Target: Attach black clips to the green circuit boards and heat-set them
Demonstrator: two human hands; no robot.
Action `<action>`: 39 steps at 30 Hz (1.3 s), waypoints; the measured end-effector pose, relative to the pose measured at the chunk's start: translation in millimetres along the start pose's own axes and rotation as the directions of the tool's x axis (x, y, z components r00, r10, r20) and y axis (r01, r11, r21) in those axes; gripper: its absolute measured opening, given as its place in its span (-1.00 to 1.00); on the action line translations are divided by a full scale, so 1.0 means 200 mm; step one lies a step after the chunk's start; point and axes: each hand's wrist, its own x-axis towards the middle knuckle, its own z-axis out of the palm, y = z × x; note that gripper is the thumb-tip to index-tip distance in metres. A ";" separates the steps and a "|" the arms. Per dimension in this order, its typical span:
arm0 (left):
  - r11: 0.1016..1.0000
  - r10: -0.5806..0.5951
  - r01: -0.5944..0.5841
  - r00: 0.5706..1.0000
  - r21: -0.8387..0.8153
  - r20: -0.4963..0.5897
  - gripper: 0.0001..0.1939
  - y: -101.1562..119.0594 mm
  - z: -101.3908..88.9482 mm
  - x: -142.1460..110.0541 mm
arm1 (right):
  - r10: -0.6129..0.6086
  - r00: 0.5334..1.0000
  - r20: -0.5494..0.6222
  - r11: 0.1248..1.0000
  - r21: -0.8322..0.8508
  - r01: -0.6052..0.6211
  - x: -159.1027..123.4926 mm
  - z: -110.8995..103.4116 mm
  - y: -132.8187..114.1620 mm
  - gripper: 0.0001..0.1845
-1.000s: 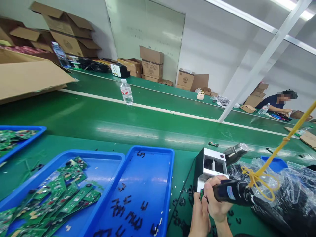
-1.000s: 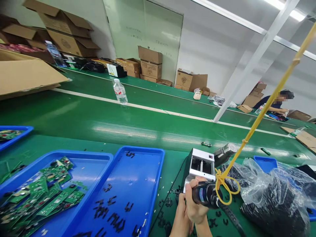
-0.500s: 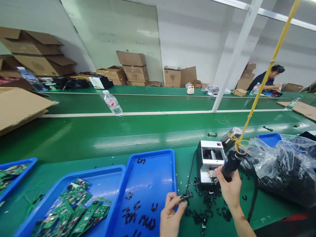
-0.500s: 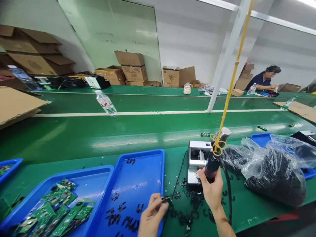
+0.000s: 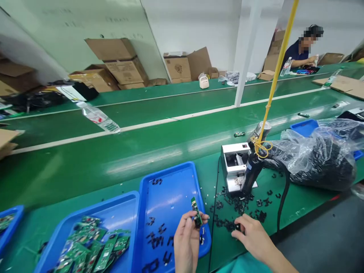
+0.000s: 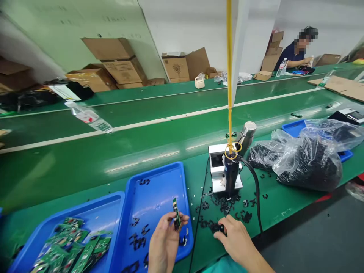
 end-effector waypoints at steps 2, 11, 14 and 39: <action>0.997 -0.021 0.024 0.999 0.073 -0.036 -0.59 -0.04 0.04 0.02 | 0.042 0.997 0.070 0.999 -0.038 -0.040 -0.01 0.02 0.00 -0.81; 0.983 -0.080 0.082 0.997 0.165 -0.017 -0.21 -0.24 0.05 0.03 | 0.015 0.989 0.146 0.999 0.042 -0.021 0.14 0.00 -0.09 -0.68; 0.977 -0.052 0.049 0.999 0.209 0.008 -0.38 -0.26 0.06 0.03 | -0.027 0.997 0.073 0.983 0.181 0.014 0.19 -0.04 -0.12 -0.61; 0.905 -0.121 0.052 0.983 0.423 0.136 -0.33 -0.37 0.09 0.05 | 0.010 0.991 -0.136 0.852 0.519 0.062 0.21 -0.01 -0.19 -0.69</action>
